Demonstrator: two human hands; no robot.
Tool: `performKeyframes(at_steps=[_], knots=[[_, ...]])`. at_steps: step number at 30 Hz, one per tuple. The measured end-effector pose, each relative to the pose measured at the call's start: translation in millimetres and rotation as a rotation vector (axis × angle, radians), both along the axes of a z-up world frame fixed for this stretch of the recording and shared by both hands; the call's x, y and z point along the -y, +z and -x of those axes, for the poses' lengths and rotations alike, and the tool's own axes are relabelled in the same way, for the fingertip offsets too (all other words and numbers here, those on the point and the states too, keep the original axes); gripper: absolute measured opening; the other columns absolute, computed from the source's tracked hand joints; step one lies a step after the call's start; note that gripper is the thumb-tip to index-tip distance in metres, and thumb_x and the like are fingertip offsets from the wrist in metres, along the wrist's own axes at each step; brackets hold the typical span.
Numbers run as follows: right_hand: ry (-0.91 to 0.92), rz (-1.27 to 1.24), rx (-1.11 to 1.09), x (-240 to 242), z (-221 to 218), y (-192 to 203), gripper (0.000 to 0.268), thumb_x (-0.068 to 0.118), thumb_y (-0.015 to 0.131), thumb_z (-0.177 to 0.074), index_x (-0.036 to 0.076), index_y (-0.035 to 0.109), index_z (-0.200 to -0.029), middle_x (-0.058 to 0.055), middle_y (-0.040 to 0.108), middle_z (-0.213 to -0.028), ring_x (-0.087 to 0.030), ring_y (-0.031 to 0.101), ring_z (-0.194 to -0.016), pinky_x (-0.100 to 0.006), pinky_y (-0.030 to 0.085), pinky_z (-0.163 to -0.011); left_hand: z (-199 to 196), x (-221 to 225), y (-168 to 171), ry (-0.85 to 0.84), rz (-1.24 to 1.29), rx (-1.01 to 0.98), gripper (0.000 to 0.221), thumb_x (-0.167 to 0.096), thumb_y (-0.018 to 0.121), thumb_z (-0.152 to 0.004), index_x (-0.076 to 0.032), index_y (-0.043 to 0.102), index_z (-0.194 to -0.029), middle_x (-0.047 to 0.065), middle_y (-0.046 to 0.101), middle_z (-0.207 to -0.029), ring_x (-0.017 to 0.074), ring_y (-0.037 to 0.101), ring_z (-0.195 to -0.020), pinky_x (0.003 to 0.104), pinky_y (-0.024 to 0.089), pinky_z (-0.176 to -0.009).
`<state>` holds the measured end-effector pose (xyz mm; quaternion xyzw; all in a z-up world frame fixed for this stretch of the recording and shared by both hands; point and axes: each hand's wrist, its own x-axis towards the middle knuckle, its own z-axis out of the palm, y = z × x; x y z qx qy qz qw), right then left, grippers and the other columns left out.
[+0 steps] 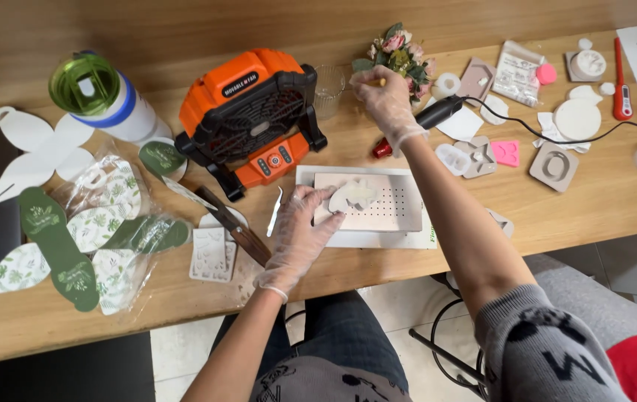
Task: Carving details into a wax flower decoration using a small hand tool.
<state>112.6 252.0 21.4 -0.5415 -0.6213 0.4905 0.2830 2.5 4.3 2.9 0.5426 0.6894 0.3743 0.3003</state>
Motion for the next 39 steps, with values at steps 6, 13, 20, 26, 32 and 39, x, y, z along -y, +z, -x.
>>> performKeyframes(at_steps=[6,13,20,26,32,39], knots=[[0.067,-0.159,-0.101,-22,-21,-36,0.010,-0.002,0.067,-0.086,0.006,0.061,-0.085,-0.005,0.074,-0.092,-0.011,0.069,-0.080,-0.018,0.055,-0.069,2,2,7,-0.015,-0.046,-0.038,0.042,-0.028,0.079,-0.080,-0.017,0.071,-0.121,0.001,0.060,-0.107,0.0188,0.057,-0.097,0.033,0.046,-0.093],[-0.229,0.219,-0.489,-6,-2,-18,0.013,0.005,0.072,-0.094,0.006,0.059,-0.093,-0.006,0.067,-0.075,-0.009,0.058,-0.061,-0.020,0.048,-0.058,2,2,-5,0.004,-0.052,-0.072,0.042,-0.031,0.078,-0.079,-0.016,0.071,-0.118,0.002,0.059,-0.109,0.0203,0.058,-0.095,0.034,0.047,-0.088],[-0.535,0.092,-0.382,-38,3,-78,0.021,0.001,0.076,-0.070,0.000,0.062,-0.085,-0.012,0.065,-0.056,-0.019,0.067,-0.043,-0.027,0.054,-0.041,7,4,-5,-0.019,-0.134,0.014,0.042,-0.030,0.081,-0.079,-0.021,0.071,-0.119,0.003,0.063,-0.107,0.0285,0.067,-0.102,0.042,0.053,-0.089],[-0.454,0.078,-0.495,42,-13,11,0.014,0.012,0.079,-0.075,0.006,0.070,-0.084,-0.009,0.067,-0.061,-0.013,0.065,-0.048,-0.025,0.054,-0.047,10,5,-2,-0.015,-0.133,0.068,0.050,-0.023,0.083,-0.074,-0.021,0.070,-0.122,0.004,0.064,-0.109,0.0278,0.069,-0.102,0.042,0.054,-0.089],[-0.197,0.142,-0.949,183,-43,107,0.014,0.019,0.063,-0.095,0.008,0.057,-0.089,-0.002,0.048,-0.068,-0.011,0.055,-0.059,-0.023,0.049,-0.064,-4,28,69,0.264,-0.188,0.629,0.033,-0.010,0.079,-0.081,-0.010,0.076,-0.114,0.003,0.062,-0.092,0.0121,0.058,-0.088,0.029,0.051,-0.084],[0.064,0.285,-1.341,256,-40,89,0.014,0.019,0.062,-0.097,0.009,0.053,-0.091,-0.008,0.046,-0.073,-0.016,0.043,-0.062,-0.031,0.046,-0.069,-14,75,176,0.245,-0.592,0.671,0.018,-0.004,0.087,-0.074,-0.003,0.080,-0.090,0.005,0.069,-0.073,0.0093,0.062,-0.072,0.027,0.056,-0.074]])
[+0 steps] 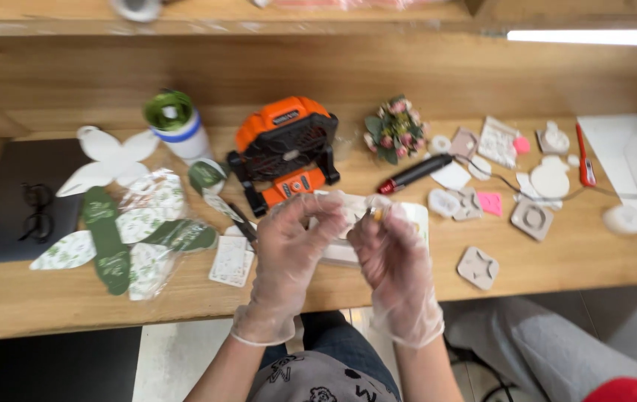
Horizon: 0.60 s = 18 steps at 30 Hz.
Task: Carving details into a wax flower decoration using a small hand tool.
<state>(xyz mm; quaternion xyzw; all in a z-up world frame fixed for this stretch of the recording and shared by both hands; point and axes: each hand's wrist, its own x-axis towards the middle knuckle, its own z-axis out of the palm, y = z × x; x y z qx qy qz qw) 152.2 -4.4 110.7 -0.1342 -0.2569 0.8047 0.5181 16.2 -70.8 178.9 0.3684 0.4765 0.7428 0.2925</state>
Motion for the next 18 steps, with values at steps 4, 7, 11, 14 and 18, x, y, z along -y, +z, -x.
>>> performKeyframes(at_steps=[4,7,11,14,18], knots=[[0.105,-0.035,-0.072,24,18,13,0.012,0.017,0.059,-0.098,0.011,0.051,-0.091,-0.010,0.050,-0.075,-0.017,0.043,-0.063,-0.034,0.045,-0.071,7,25,12,0.037,-0.115,0.044,0.013,0.002,0.084,-0.077,0.000,0.079,-0.089,0.009,0.069,-0.067,0.0127,0.064,-0.064,0.030,0.060,-0.069],[0.154,-0.097,-0.107,39,29,30,0.013,0.015,0.062,-0.096,0.010,0.051,-0.093,-0.011,0.051,-0.075,-0.017,0.043,-0.062,-0.033,0.043,-0.068,14,41,19,0.147,-0.149,-0.080,0.010,-0.004,0.087,-0.076,-0.004,0.079,-0.082,0.008,0.074,-0.067,0.0126,0.066,-0.069,0.028,0.057,-0.073],[0.161,-0.109,-0.133,57,30,47,0.012,0.007,0.061,-0.095,0.001,0.059,-0.105,-0.015,0.059,-0.080,-0.019,0.050,-0.068,-0.034,0.045,-0.072,21,63,33,0.000,-0.198,0.137,0.006,0.001,0.079,-0.081,0.001,0.073,-0.082,0.009,0.072,-0.075,0.0124,0.064,-0.073,0.027,0.055,-0.076],[0.166,-0.113,-0.142,69,25,59,0.021,0.002,0.063,-0.093,-0.006,0.065,-0.112,-0.016,0.064,-0.086,-0.019,0.057,-0.075,-0.033,0.047,-0.080,24,74,37,-0.162,-0.230,0.284,0.006,0.001,0.074,-0.086,0.001,0.068,-0.087,0.010,0.072,-0.086,0.0137,0.066,-0.079,0.025,0.054,-0.078],[0.145,-0.194,-0.167,75,20,63,0.019,-0.002,0.068,-0.089,-0.006,0.070,-0.107,-0.018,0.064,-0.105,-0.022,0.057,-0.081,-0.035,0.046,-0.080,23,80,41,-0.165,-0.232,0.341,0.012,-0.001,0.075,-0.084,-0.002,0.064,-0.084,0.014,0.073,-0.094,0.0172,0.067,-0.080,0.029,0.056,-0.079]])
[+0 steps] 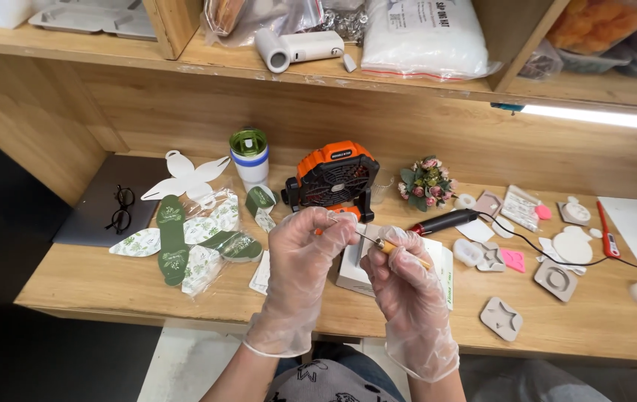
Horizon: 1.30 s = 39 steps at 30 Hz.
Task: Carving details into a wax flower decoration using a small hand tool.
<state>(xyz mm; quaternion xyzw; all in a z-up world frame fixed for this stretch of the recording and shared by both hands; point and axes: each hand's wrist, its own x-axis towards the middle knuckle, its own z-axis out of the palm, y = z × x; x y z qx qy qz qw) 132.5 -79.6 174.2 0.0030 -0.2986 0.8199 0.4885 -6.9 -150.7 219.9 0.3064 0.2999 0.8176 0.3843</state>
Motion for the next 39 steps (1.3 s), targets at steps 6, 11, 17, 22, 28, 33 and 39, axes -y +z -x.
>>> performKeyframes(at_steps=[6,11,17,22,28,33,39], knots=[[-0.096,-0.117,0.112,1,-7,2,0.023,0.002,0.064,-0.089,-0.004,0.067,-0.111,-0.021,0.056,-0.080,-0.023,0.051,-0.070,-0.032,0.045,-0.069,-18,-2,15,0.242,0.041,-0.073,0.011,-0.004,0.076,-0.079,-0.001,0.071,-0.070,0.008,0.065,-0.061,0.0084,0.059,-0.066,0.022,0.054,-0.066],[-0.215,-0.034,0.102,-7,-51,3,0.015,0.000,0.063,-0.090,-0.003,0.067,-0.104,-0.016,0.061,-0.088,-0.022,0.059,-0.080,-0.027,0.049,-0.073,-11,5,19,0.331,0.135,-0.071,0.015,-0.019,0.075,-0.083,-0.008,0.070,-0.075,0.005,0.061,-0.063,0.0086,0.058,-0.067,0.022,0.052,-0.068],[-0.497,0.042,0.154,-37,-115,-25,0.010,0.001,0.059,-0.096,0.003,0.062,-0.106,0.003,0.053,-0.074,-0.006,0.054,-0.072,-0.022,0.044,-0.078,0,-8,-17,0.333,0.255,-0.058,0.032,-0.019,0.066,-0.089,-0.009,0.057,-0.061,0.008,0.053,-0.054,0.0125,0.052,-0.059,0.020,0.042,-0.065],[-0.688,0.168,0.297,-52,-115,-54,0.017,0.002,0.068,-0.092,0.004,0.067,-0.109,0.004,0.056,-0.074,-0.006,0.054,-0.070,-0.023,0.045,-0.080,-11,-25,-65,0.184,0.539,-0.130,0.025,-0.024,0.070,-0.094,-0.005,0.072,-0.078,0.008,0.063,-0.069,0.0131,0.058,-0.073,0.023,0.045,-0.076],[-0.747,0.340,0.497,-82,-98,-96,0.011,0.004,0.071,-0.095,0.009,0.061,-0.094,0.000,0.058,-0.077,-0.012,0.058,-0.069,-0.031,0.056,-0.078,-13,-56,-134,-0.159,0.596,-0.480,0.049,-0.013,0.081,-0.081,-0.008,0.058,-0.124,0.005,0.067,-0.114,0.0143,0.061,-0.105,0.030,0.042,-0.092],[-0.628,0.272,0.605,-105,-86,-120,0.017,0.009,0.069,-0.091,0.005,0.064,-0.106,0.001,0.059,-0.069,-0.010,0.062,-0.064,-0.036,0.060,-0.090,-13,-91,-174,-0.226,0.953,-0.908,0.073,-0.039,0.087,-0.073,-0.029,0.056,-0.138,0.006,0.063,-0.138,0.0260,0.056,-0.134,0.042,0.040,-0.113],[-0.602,0.300,0.612,-146,-81,-162,0.017,0.004,0.071,-0.087,0.003,0.062,-0.101,-0.006,0.054,-0.067,-0.018,0.062,-0.065,-0.038,0.060,-0.082,3,-120,-222,-0.006,0.520,-1.223,0.080,-0.029,0.081,-0.083,0.000,0.042,-0.147,0.032,0.049,-0.146,0.0522,0.046,-0.134,0.061,0.034,-0.113]])
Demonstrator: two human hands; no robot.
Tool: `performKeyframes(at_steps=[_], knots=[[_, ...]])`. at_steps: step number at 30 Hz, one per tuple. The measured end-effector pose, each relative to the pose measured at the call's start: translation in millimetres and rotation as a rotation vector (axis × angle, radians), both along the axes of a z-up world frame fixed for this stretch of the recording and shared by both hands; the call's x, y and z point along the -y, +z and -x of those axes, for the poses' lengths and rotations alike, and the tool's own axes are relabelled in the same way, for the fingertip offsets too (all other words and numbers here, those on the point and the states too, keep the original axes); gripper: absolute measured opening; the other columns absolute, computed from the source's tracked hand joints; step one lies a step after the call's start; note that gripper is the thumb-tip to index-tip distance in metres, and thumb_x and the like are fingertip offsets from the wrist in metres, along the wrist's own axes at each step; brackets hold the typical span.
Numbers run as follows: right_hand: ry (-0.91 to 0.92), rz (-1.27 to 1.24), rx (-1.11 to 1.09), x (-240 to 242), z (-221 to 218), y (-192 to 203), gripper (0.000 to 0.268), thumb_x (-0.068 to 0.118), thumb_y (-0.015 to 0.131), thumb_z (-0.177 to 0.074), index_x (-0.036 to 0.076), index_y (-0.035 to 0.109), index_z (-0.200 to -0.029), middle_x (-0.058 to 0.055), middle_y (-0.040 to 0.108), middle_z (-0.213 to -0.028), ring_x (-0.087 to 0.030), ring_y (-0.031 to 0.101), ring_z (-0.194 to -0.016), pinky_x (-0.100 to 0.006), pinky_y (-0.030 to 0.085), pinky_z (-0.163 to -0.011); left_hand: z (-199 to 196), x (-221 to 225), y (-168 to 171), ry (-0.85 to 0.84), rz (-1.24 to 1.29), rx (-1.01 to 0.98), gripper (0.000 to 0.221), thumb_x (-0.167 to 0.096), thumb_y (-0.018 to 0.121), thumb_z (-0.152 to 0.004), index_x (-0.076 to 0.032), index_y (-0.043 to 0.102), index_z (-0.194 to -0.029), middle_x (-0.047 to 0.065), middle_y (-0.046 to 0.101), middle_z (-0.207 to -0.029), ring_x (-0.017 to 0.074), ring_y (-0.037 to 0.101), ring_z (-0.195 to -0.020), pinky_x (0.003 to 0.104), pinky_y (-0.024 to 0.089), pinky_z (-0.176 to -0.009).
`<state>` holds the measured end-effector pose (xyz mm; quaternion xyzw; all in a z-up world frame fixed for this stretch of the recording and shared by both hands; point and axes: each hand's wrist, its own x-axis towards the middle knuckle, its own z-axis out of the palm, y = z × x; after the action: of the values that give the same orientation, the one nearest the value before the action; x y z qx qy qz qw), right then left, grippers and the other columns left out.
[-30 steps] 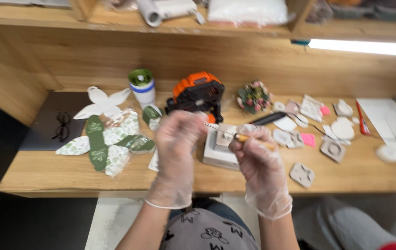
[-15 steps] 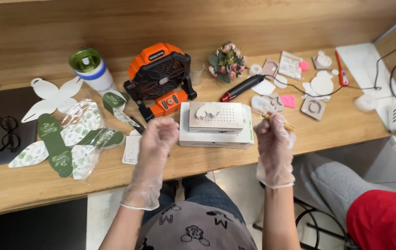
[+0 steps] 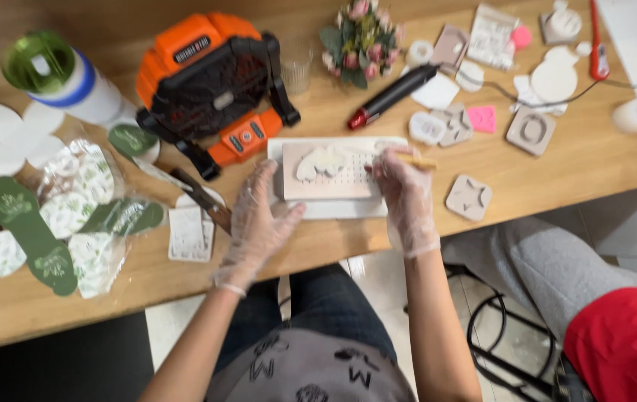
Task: Carving details into a wax flower decoration using a small hand tool.
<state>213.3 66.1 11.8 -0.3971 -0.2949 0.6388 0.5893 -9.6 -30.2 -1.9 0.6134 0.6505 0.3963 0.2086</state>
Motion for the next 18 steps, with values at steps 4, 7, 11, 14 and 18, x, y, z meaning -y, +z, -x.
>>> performKeyframes(at_steps=[4,7,11,14,18], knots=[[0.019,-0.010,-0.067,-1,18,15,0.018,0.006,0.072,-0.088,0.005,0.059,-0.100,-0.007,0.051,-0.069,-0.018,0.057,-0.062,-0.041,0.064,-0.081,6,12,-46,0.047,0.113,-0.002,0.079,-0.036,0.081,-0.080,-0.006,0.048,-0.145,0.023,0.055,-0.141,0.0447,0.052,-0.130,0.058,0.041,-0.107],[0.010,0.042,-0.054,-4,16,-16,0.015,0.012,0.072,-0.092,0.009,0.059,-0.099,-0.001,0.053,-0.075,-0.015,0.056,-0.062,-0.036,0.061,-0.075,-3,14,-33,0.084,0.024,0.027,0.063,-0.037,0.080,-0.082,-0.009,0.060,-0.134,0.015,0.063,-0.131,0.0380,0.060,-0.122,0.048,0.046,-0.104],[-0.054,0.047,-0.124,-1,12,-31,0.020,0.016,0.071,-0.093,0.014,0.056,-0.106,0.002,0.053,-0.078,-0.011,0.053,-0.061,-0.039,0.063,-0.084,-18,-12,-17,0.107,-0.122,-0.021,0.061,-0.040,0.079,-0.084,-0.013,0.061,-0.136,0.012,0.062,-0.122,0.0358,0.062,-0.112,0.049,0.049,-0.097],[-0.085,0.033,-0.096,-3,15,-25,0.017,0.018,0.070,-0.094,0.015,0.055,-0.103,0.000,0.057,-0.082,-0.010,0.052,-0.059,-0.038,0.063,-0.083,-22,-41,-13,0.056,-0.117,-0.040,0.074,-0.048,0.081,-0.080,-0.014,0.058,-0.141,0.014,0.057,-0.130,0.0396,0.056,-0.121,0.053,0.045,-0.101],[-0.156,-0.017,-0.008,-13,18,-18,0.016,0.015,0.068,-0.097,0.015,0.052,-0.094,0.000,0.054,-0.076,-0.011,0.048,-0.053,-0.035,0.062,-0.077,-23,-59,-13,-0.051,-0.128,-0.020,0.086,-0.042,0.095,-0.066,-0.016,0.060,-0.139,0.011,0.056,-0.139,0.0352,0.049,-0.137,0.051,0.037,-0.114]])
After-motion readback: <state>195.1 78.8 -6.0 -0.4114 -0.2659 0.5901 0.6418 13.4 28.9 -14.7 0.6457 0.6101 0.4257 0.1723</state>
